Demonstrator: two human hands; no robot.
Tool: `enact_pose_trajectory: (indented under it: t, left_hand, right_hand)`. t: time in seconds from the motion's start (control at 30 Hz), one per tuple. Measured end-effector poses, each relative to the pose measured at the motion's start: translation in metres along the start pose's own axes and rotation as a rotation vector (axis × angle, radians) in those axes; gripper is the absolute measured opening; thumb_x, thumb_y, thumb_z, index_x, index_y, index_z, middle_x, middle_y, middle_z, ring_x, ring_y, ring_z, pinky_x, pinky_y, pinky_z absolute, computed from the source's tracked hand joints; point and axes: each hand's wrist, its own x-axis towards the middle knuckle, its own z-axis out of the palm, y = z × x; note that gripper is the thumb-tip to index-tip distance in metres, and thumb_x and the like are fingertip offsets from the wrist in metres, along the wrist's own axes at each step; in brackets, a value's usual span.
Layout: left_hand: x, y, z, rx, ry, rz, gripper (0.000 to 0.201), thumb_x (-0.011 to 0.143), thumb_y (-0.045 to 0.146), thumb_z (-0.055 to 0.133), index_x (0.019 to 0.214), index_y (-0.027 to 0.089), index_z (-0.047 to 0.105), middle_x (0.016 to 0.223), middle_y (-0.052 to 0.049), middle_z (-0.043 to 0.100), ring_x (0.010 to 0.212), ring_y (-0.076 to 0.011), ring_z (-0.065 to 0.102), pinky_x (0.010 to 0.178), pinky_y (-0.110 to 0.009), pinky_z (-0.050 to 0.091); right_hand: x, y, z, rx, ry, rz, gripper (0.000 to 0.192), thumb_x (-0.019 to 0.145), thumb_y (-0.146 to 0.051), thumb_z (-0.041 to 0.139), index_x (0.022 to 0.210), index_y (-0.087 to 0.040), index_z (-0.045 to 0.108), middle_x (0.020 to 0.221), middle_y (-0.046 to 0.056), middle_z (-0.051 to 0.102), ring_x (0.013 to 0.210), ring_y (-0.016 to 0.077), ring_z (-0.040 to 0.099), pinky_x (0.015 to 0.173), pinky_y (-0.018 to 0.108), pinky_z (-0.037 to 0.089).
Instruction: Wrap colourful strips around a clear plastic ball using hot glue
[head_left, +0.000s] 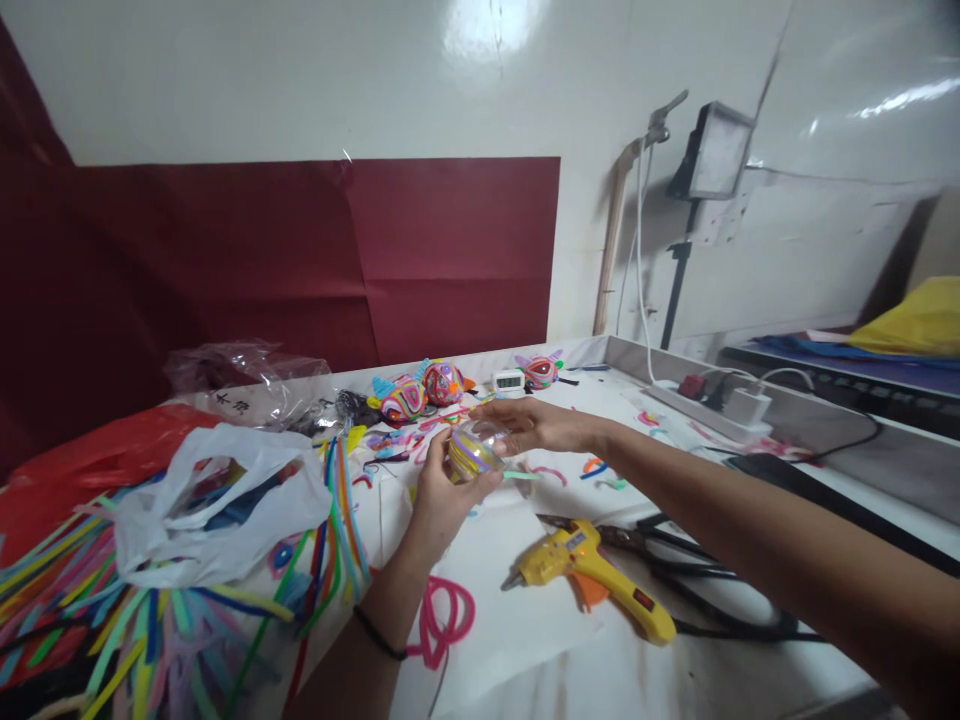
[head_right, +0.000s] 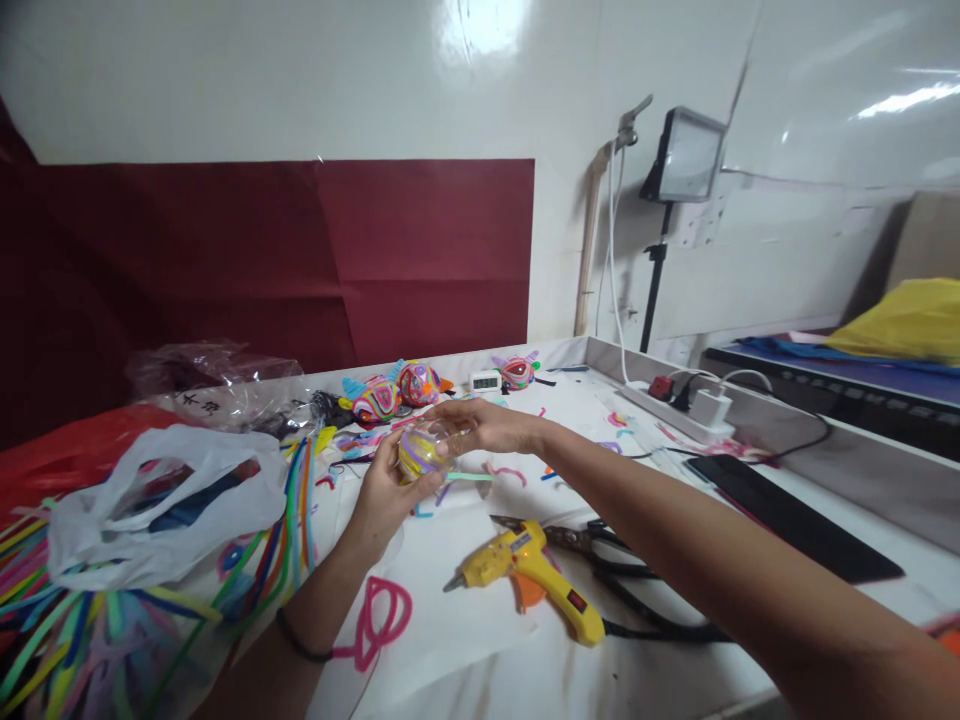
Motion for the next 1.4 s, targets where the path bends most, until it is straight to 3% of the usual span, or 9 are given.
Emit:
enact_pose_trajectory:
  t: [0.47,0.63,0.83,0.93,1.1,1.27,1.4]
  left_hand:
    - [0.002,-0.013,-0.004,0.021,-0.049,0.056,0.068,0.063,0.030,0.083,0.122,0.015,0.051,0.124,-0.015,0.063,0.112,-0.0281,0.061,0.096,-0.039,0.048]
    - [0.001,-0.014,-0.001,-0.011,-0.029,-0.009,0.077,0.059,0.028,0.085,0.127,0.015,0.051,0.126,-0.016,0.062,0.116,-0.0310,0.059,0.095,-0.041,0.051]
    - [0.000,-0.014,-0.001,0.010,-0.051,0.006,0.088,0.059,0.030,0.085,0.137,0.014,0.045,0.132,-0.016,0.059,0.121,-0.0326,0.056,0.095,-0.039,0.052]
    - [-0.002,-0.010,-0.003,0.032,-0.089,0.054,0.089,0.066,0.036,0.082,0.142,0.016,0.042,0.141,-0.015,0.052,0.128,-0.0323,0.050,0.101,-0.039,0.047]
    - [-0.003,-0.003,-0.005,0.036,-0.110,0.116,0.068,0.085,0.044,0.062,0.146,0.021,0.041,0.145,-0.010,0.051,0.136,-0.0281,0.042,0.112,-0.040,0.035]
    - [-0.003,-0.003,-0.005,-0.013,-0.130,0.136,0.071,0.086,0.041,0.063,0.148,0.021,0.036,0.148,-0.010,0.047,0.137,-0.0266,0.042,0.112,-0.036,0.036]
    - [-0.002,-0.003,-0.006,-0.012,-0.128,0.152,0.072,0.084,0.042,0.066,0.147,0.020,0.038,0.144,-0.011,0.051,0.134,-0.0272,0.045,0.108,-0.035,0.040]
  right_hand:
    - [-0.002,0.007,0.003,0.002,0.075,0.032,0.067,0.071,-0.041,0.080,0.130,-0.017,0.059,0.128,0.014,0.064,0.119,0.0301,0.057,0.100,0.046,0.045]
    - [-0.004,0.005,0.006,0.023,0.075,0.039,0.066,0.072,-0.041,0.079,0.129,-0.015,0.059,0.129,0.015,0.063,0.118,0.0308,0.059,0.099,0.046,0.047]
    - [-0.007,0.008,0.008,0.042,0.099,0.009,0.066,0.069,-0.042,0.080,0.126,-0.016,0.059,0.129,0.014,0.062,0.118,0.0309,0.058,0.100,0.047,0.045]
    - [-0.007,0.012,0.008,0.049,0.119,-0.022,0.068,0.068,-0.042,0.082,0.126,-0.017,0.058,0.133,0.015,0.059,0.123,0.0310,0.054,0.102,0.046,0.044]
    - [-0.007,0.014,0.010,0.034,0.134,-0.074,0.070,0.069,-0.039,0.081,0.131,-0.019,0.055,0.133,0.014,0.057,0.122,0.0302,0.055,0.100,0.046,0.046]
    - [-0.009,0.014,0.012,-0.020,0.169,-0.130,0.068,0.070,-0.038,0.081,0.131,-0.021,0.056,0.135,0.014,0.056,0.121,0.0302,0.055,0.101,0.048,0.045]
    - [-0.010,0.012,0.013,-0.066,0.202,-0.174,0.068,0.069,-0.037,0.082,0.131,-0.022,0.058,0.134,0.013,0.058,0.122,0.0298,0.055,0.102,0.048,0.044]
